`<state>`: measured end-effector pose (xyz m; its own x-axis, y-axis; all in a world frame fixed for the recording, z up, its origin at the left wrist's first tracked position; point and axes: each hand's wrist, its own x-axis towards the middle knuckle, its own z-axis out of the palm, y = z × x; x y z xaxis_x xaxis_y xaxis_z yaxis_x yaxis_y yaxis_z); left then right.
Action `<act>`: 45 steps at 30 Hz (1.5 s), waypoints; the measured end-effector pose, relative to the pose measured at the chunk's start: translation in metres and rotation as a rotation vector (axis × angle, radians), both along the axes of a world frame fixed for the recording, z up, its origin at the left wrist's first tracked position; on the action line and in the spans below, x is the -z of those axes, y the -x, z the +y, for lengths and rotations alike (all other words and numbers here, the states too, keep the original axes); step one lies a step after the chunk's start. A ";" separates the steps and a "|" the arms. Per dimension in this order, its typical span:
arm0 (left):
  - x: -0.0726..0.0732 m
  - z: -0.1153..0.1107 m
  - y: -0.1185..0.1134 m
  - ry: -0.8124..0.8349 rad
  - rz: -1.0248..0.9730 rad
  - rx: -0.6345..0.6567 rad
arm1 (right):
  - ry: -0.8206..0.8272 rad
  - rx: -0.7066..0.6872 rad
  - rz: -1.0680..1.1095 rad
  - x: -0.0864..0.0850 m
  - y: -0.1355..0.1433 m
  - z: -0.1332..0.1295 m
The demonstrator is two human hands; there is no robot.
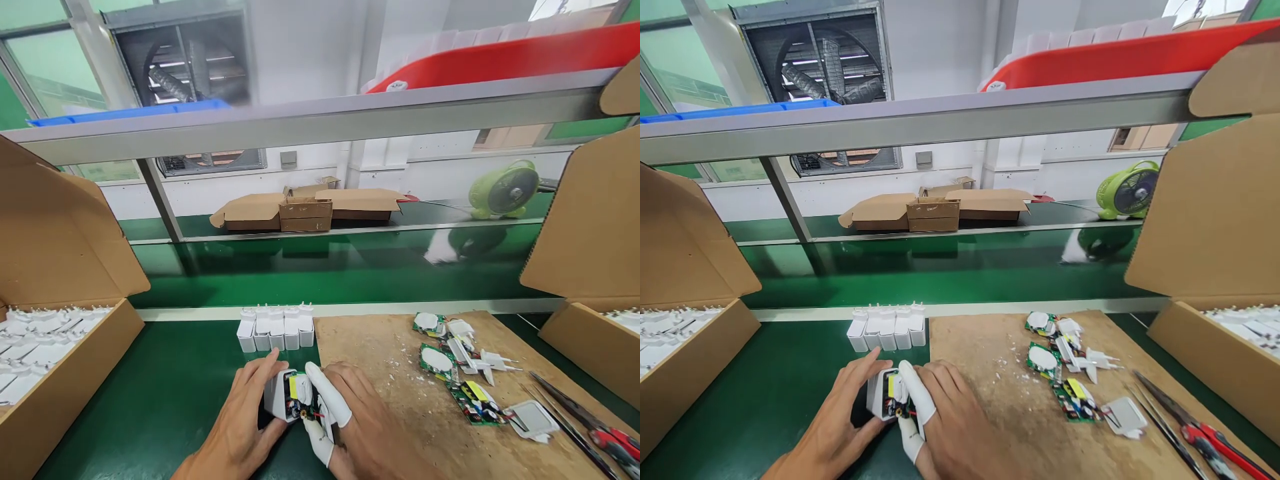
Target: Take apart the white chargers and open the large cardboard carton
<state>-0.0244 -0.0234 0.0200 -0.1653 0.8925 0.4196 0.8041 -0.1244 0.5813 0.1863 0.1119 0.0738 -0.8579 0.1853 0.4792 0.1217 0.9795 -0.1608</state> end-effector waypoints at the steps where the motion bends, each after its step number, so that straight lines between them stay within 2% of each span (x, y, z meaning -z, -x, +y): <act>1: -0.001 0.000 0.000 0.012 -0.001 0.006 | 0.005 -0.002 -0.009 0.002 0.000 0.000; 7: -0.001 -0.001 -0.004 0.023 -0.081 0.029 | 0.076 -0.033 -0.013 0.005 0.005 -0.002; 13: -0.002 0.002 -0.007 0.038 -0.373 0.293 | 0.346 -0.097 0.067 -0.004 0.001 -0.001; 17: -0.008 0.004 -0.006 0.025 -0.503 0.317 | 0.484 -0.158 0.052 -0.009 0.001 0.001; 21: -0.015 0.002 0.002 -0.018 -0.376 0.283 | 0.520 -0.183 -0.018 -0.003 0.002 0.005; 23: -0.018 0.001 0.006 -0.058 -0.270 0.291 | 0.512 -0.186 0.000 0.003 0.002 0.009; 25: -0.019 0.000 0.008 -0.092 -0.253 0.311 | 0.492 -0.214 0.013 0.010 0.002 0.011; 27: -0.019 0.001 0.004 -0.088 -0.352 0.274 | 0.453 -0.232 0.015 0.016 0.003 0.012; 32: -0.016 0.002 -0.008 -0.026 -0.744 0.068 | 0.300 -0.165 0.023 0.020 0.004 0.005; 36: -0.024 0.007 -0.002 -0.025 -0.812 0.014 | 0.224 -0.173 0.004 0.017 0.004 -0.002; 39: -0.033 0.016 0.002 0.038 -0.886 -0.110 | 0.179 -0.157 -0.029 0.015 0.003 -0.005; 42: -0.043 0.029 -0.003 0.115 -0.844 -0.196 | 0.095 -0.080 -0.180 0.012 0.002 -0.008; 45: -0.055 0.039 -0.015 0.096 -0.587 -0.220 | 0.024 -0.013 -0.337 0.010 0.002 -0.009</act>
<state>-0.0095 0.0153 0.0746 -0.5274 0.8406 0.1230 0.3486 0.0821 0.9337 0.1840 0.1029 0.0637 -0.9698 0.1807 0.1636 0.1591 0.9777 -0.1370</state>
